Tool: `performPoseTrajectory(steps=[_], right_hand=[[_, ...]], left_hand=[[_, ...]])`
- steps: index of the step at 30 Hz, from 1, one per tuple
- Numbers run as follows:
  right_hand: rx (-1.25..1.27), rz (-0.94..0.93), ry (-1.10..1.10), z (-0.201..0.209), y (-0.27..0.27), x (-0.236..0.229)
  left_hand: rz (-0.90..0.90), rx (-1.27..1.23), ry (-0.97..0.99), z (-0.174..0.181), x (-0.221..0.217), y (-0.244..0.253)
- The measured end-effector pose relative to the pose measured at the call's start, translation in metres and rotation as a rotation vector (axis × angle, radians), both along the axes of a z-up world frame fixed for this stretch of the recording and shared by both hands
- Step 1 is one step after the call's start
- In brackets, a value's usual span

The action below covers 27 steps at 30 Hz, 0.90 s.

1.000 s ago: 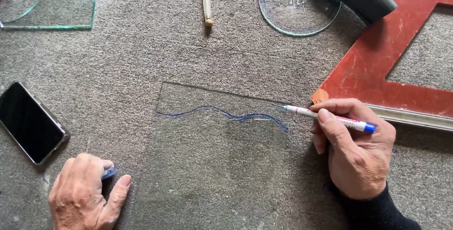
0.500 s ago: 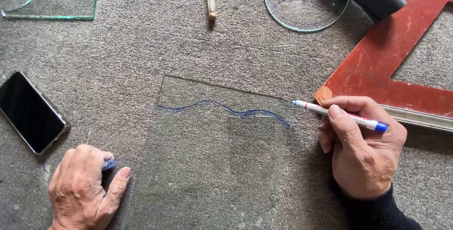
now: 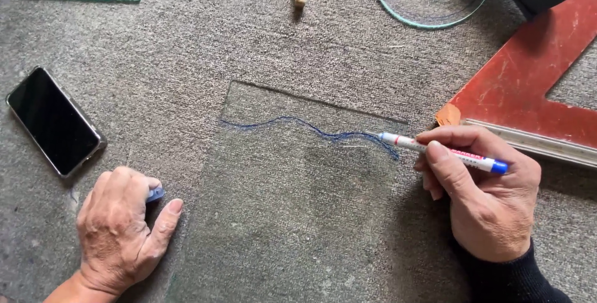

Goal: A person uses a blue marker to draw a wavy line across a rectangular piece of glass on a workbench.

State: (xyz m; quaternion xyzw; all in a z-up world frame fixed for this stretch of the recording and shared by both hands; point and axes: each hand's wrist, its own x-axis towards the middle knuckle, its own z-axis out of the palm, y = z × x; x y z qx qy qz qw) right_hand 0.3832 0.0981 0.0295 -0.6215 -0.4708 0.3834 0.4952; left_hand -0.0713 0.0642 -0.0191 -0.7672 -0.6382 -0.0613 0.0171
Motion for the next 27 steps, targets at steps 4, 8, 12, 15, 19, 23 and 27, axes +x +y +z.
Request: performPoseTrajectory(steps=[4,8,12,15,19,23,27], right_hand=[[-0.034,0.086,0.005,-0.001,-0.003,0.002],[-0.045,0.082,0.033,0.001,-0.003,0.0],[-0.069,0.199,0.0,0.003,-0.007,0.009],[-0.12,0.34,-0.064,0.001,-0.008,0.017],[-0.093,0.428,-0.073,0.003,-0.006,0.017],[-0.051,0.524,-0.089,-0.002,-0.007,0.024],[-0.099,0.523,-0.137,0.0,-0.007,0.025]], left_hand=[[-0.018,0.008,-0.011,0.004,0.002,0.001],[-0.024,0.005,-0.025,0.005,0.002,0.001],[-0.032,0.012,-0.024,0.005,0.003,0.002],[-0.046,0.017,-0.027,0.006,0.003,0.002],[-0.05,0.029,-0.025,0.005,0.002,0.002],[-0.058,0.042,-0.036,0.005,0.004,0.002],[-0.049,0.019,-0.018,0.006,0.003,0.002]])
